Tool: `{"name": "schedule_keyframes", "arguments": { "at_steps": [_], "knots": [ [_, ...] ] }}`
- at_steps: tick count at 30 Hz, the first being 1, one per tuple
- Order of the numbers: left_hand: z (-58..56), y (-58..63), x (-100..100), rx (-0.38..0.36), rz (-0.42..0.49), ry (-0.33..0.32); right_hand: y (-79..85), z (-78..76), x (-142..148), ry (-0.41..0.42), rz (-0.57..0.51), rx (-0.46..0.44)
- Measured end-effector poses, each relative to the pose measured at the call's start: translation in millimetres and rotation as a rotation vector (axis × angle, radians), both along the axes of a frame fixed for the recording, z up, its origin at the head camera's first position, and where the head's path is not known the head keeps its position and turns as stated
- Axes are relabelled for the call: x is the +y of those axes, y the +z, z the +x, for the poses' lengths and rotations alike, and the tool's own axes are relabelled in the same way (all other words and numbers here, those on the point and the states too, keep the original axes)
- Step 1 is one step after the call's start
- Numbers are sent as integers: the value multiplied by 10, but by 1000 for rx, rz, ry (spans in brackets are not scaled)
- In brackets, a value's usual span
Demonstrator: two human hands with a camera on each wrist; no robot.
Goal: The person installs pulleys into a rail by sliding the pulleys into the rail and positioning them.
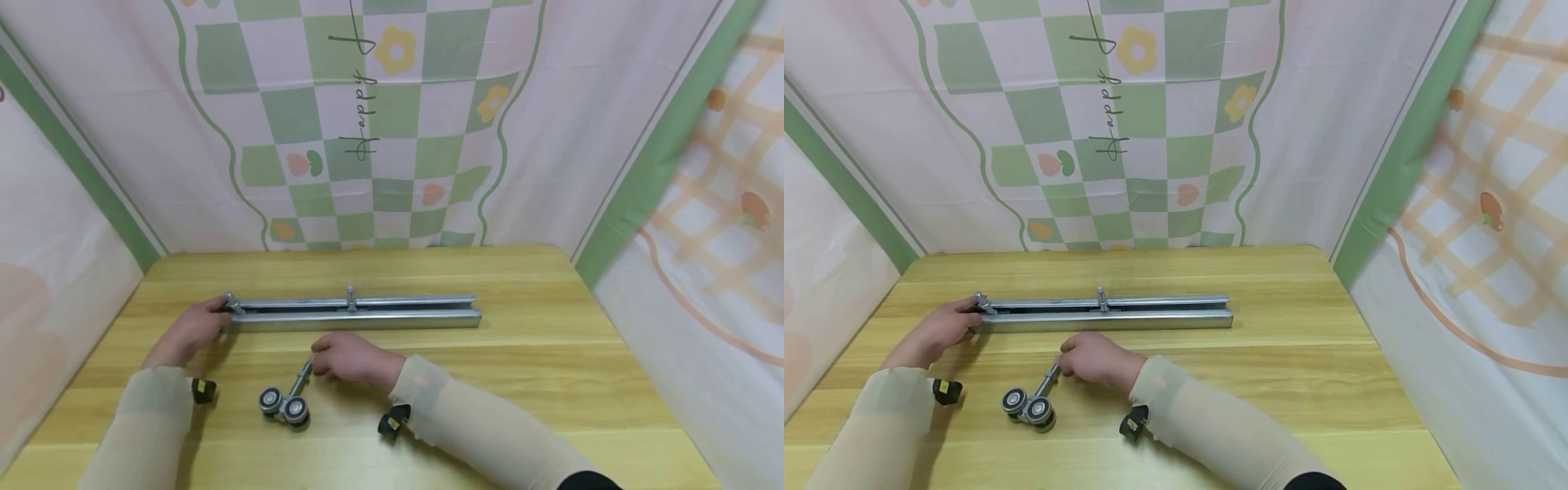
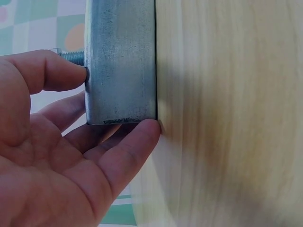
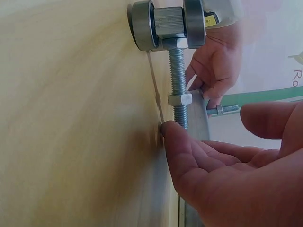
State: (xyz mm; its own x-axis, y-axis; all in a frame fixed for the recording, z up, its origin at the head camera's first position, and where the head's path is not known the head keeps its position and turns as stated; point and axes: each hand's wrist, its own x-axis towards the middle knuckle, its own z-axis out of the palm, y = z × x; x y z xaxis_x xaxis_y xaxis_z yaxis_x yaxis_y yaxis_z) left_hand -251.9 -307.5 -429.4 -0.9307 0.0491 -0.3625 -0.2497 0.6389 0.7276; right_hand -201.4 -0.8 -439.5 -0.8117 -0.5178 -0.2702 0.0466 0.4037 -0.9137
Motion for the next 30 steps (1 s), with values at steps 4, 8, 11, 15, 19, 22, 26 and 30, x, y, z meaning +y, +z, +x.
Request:
{"name": "schedule_keyframes", "arguments": {
  "at_steps": [4,8,11,15,19,22,26,30],
  "knots": [
    [1,2,-1,5,-9,-7,-8,13,-22,-27,-20,-25],
    [-1,-3,-4,4,-10,-6,-29,20,-52,-70,-62,-69],
    [4,2,-3,-4,-7,-1,-27,26,-75,-115,-123,-126],
    [12,6,-2,-2,-3,0,-4,36,-89,-149,-196,-195],
    [9,-5,-7,12,8,-8,8,32,-82,-161,-272,-273],
    [5,-13,-10,16,4,-12,-5,28,-80,-177,-322,-338],
    [-1,-20,-14,15,-12,-11,-36,36,-98,-227,-380,-416],
    [-1,-21,-18,17,-19,-12,-53,51,-127,-266,-421,-458]
  ]
}}
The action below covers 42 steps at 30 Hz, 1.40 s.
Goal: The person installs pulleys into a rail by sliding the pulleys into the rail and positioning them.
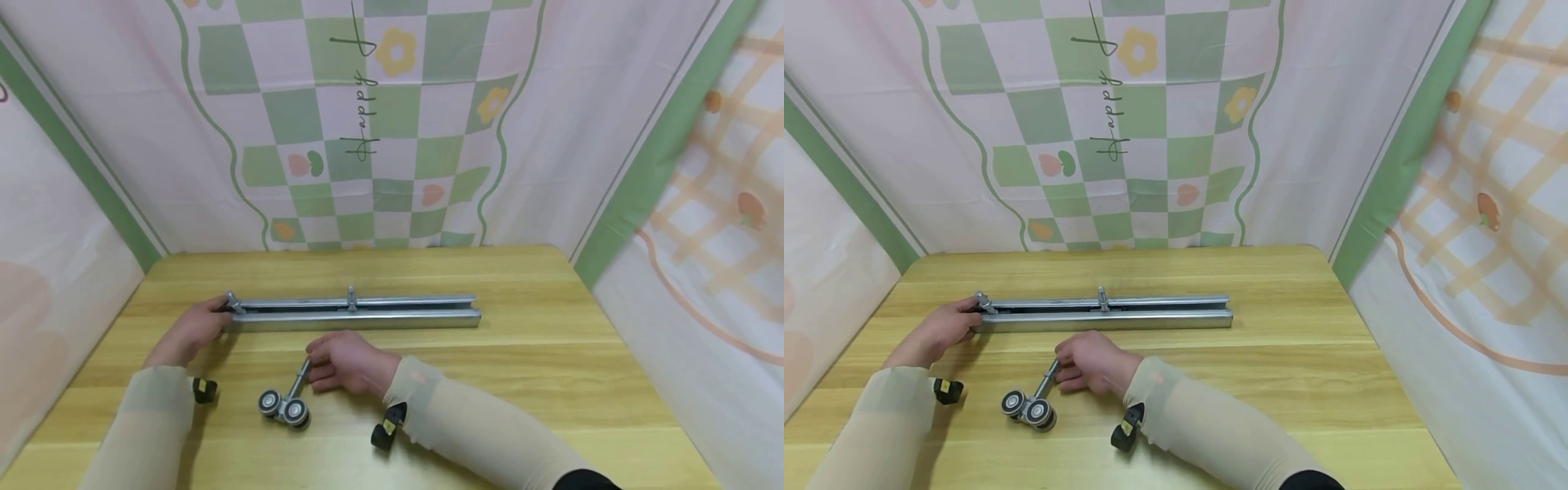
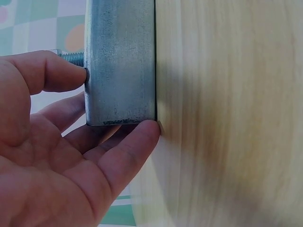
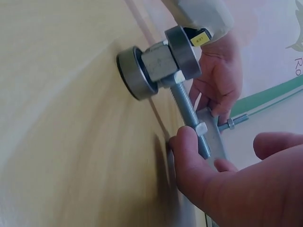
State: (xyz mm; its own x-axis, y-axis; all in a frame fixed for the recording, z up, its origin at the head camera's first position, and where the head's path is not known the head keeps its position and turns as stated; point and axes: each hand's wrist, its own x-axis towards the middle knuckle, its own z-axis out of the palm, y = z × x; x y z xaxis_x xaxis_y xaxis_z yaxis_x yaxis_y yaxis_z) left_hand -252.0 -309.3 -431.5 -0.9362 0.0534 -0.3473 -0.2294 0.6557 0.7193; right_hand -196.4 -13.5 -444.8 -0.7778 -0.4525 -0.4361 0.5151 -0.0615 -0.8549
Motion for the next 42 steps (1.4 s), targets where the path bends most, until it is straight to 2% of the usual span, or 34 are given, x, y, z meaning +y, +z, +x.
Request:
{"name": "schedule_keyframes", "arguments": {
  "at_steps": [12,18,27,42],
  "knots": [
    [16,13,10,2,0,-1,-13,38,-29,-65,-60,-142],
    [18,35,12,-15,-3,5,-24,54,-38,-72,-62,-146],
    [19,35,12,-22,5,10,-35,79,-42,-21,-67,-143],
    [14,22,5,-9,9,11,-77,134,-110,-58,-76,-118]
  ]
}}
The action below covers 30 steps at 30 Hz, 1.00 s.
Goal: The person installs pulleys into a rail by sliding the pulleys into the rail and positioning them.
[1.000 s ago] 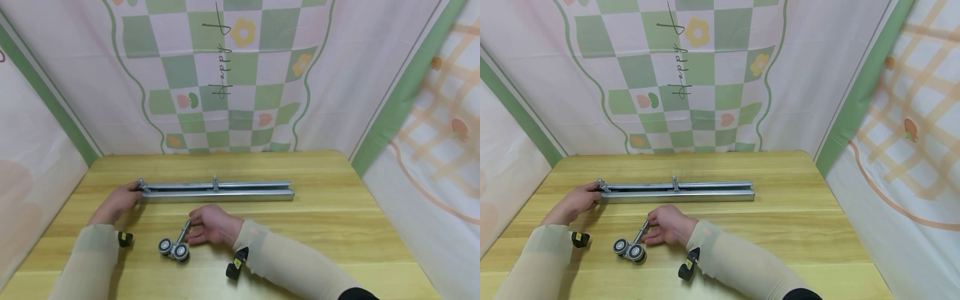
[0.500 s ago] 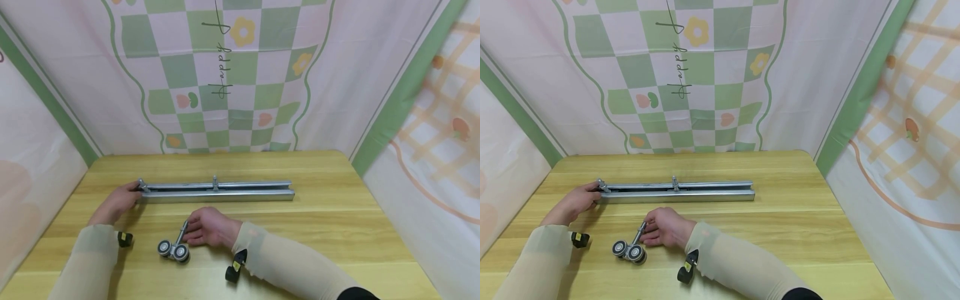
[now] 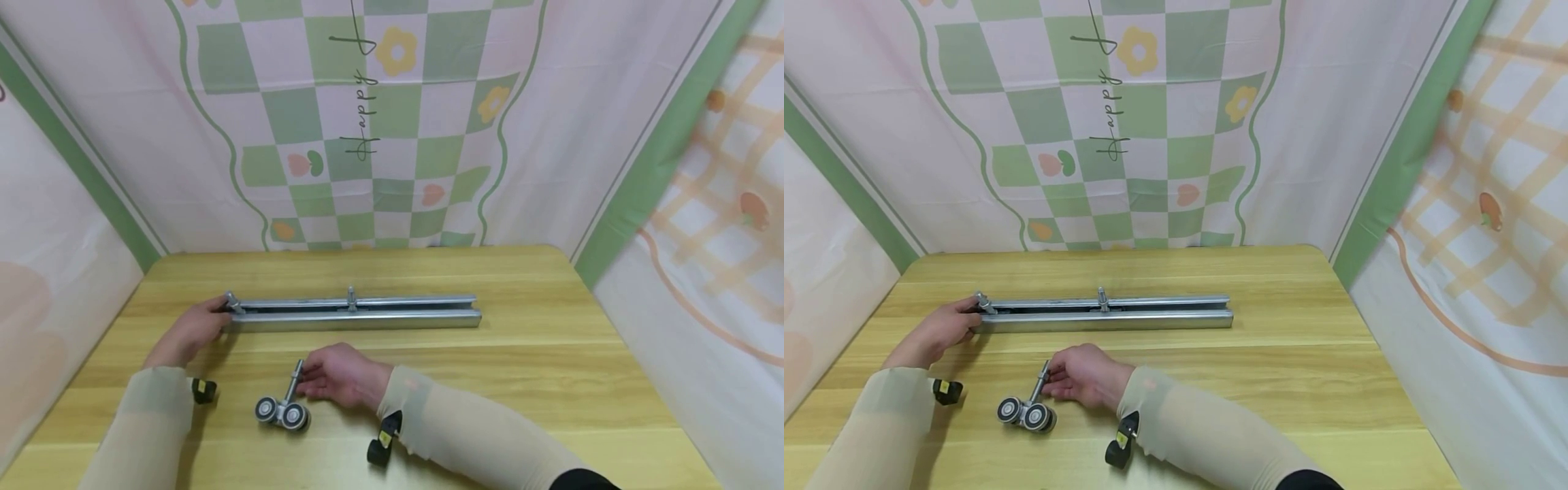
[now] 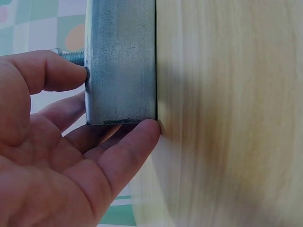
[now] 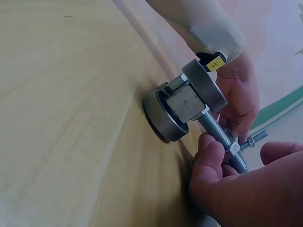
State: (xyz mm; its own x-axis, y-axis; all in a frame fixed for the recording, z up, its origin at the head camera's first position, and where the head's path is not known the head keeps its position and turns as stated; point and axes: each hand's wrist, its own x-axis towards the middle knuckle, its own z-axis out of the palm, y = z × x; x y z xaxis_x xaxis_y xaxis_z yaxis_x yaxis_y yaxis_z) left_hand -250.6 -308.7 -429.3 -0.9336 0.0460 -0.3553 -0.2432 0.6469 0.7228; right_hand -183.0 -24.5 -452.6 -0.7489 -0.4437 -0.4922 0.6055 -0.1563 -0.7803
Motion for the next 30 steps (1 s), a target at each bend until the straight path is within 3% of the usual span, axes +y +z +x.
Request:
{"name": "schedule_keyframes", "arguments": {
  "at_steps": [11,30],
  "knots": [
    [-16,9,32,-8,0,17,-35,30,-56,76,64,34],
    [5,30,38,-14,8,12,-70,48,-91,26,82,43]
  ]
}}
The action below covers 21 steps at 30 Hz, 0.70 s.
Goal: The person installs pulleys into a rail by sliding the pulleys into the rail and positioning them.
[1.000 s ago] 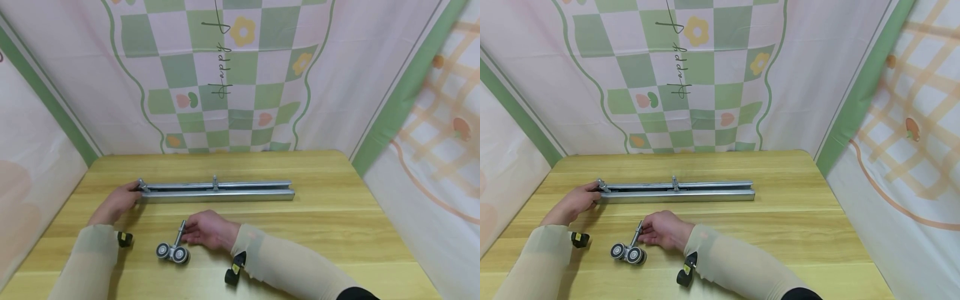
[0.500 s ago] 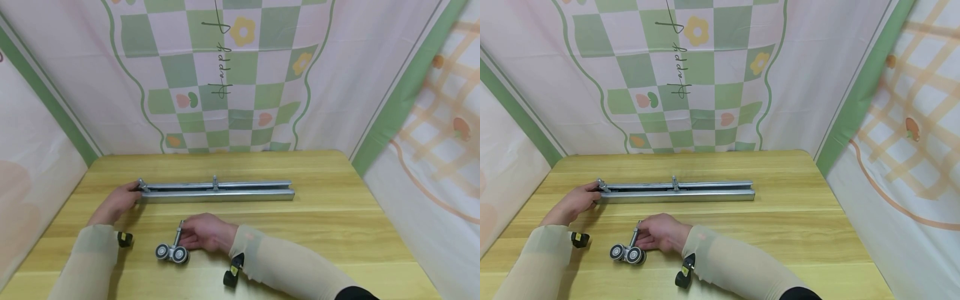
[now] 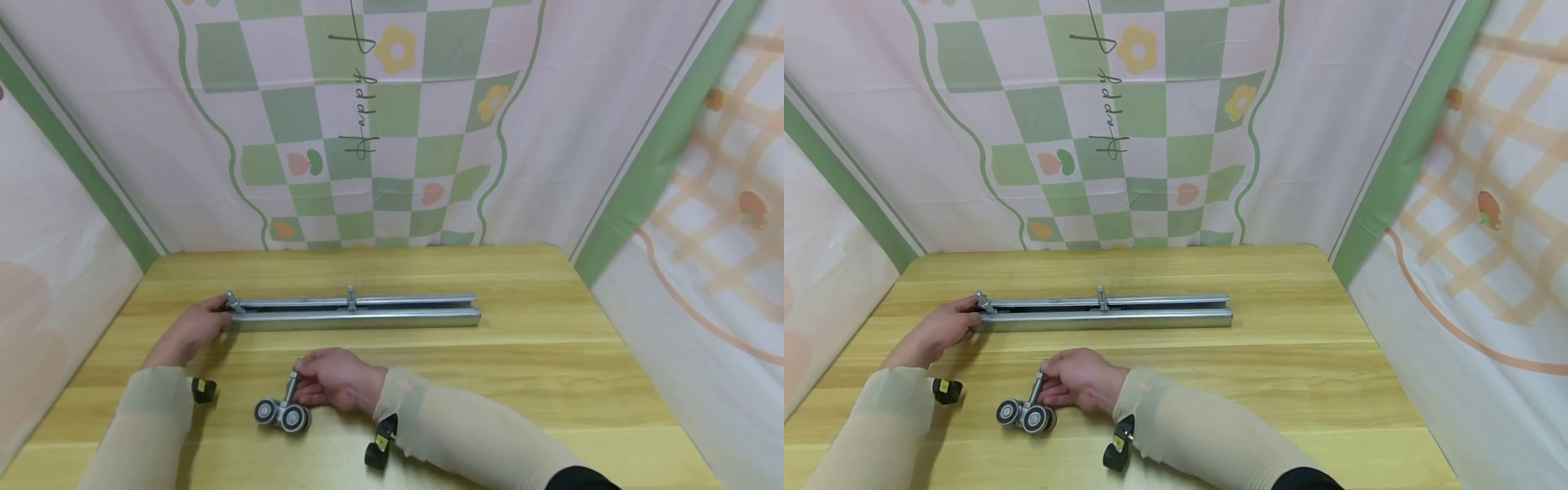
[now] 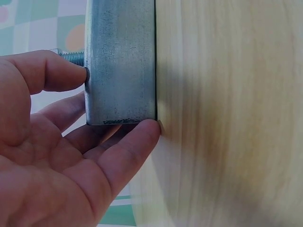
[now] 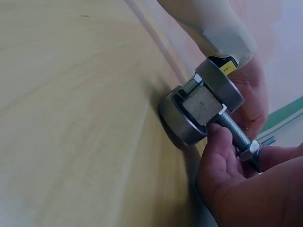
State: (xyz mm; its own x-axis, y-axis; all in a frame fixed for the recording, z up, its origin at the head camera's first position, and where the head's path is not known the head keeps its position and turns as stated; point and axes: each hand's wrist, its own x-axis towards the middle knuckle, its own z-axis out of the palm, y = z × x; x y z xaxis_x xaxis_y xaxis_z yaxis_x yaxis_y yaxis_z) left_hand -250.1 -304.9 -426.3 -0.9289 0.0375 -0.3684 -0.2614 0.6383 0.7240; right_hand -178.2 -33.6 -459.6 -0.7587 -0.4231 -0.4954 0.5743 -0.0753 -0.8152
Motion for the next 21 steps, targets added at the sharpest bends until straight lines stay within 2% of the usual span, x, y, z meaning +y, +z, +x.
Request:
{"name": "schedule_keyframes", "arguments": {
  "at_steps": [9,21],
  "knots": [
    [-1,-1,-20,5,1,-12,24,20,-8,-93,63,59],
    [-7,-18,-34,5,26,-20,121,-91,229,-68,55,133]
  ]
}}
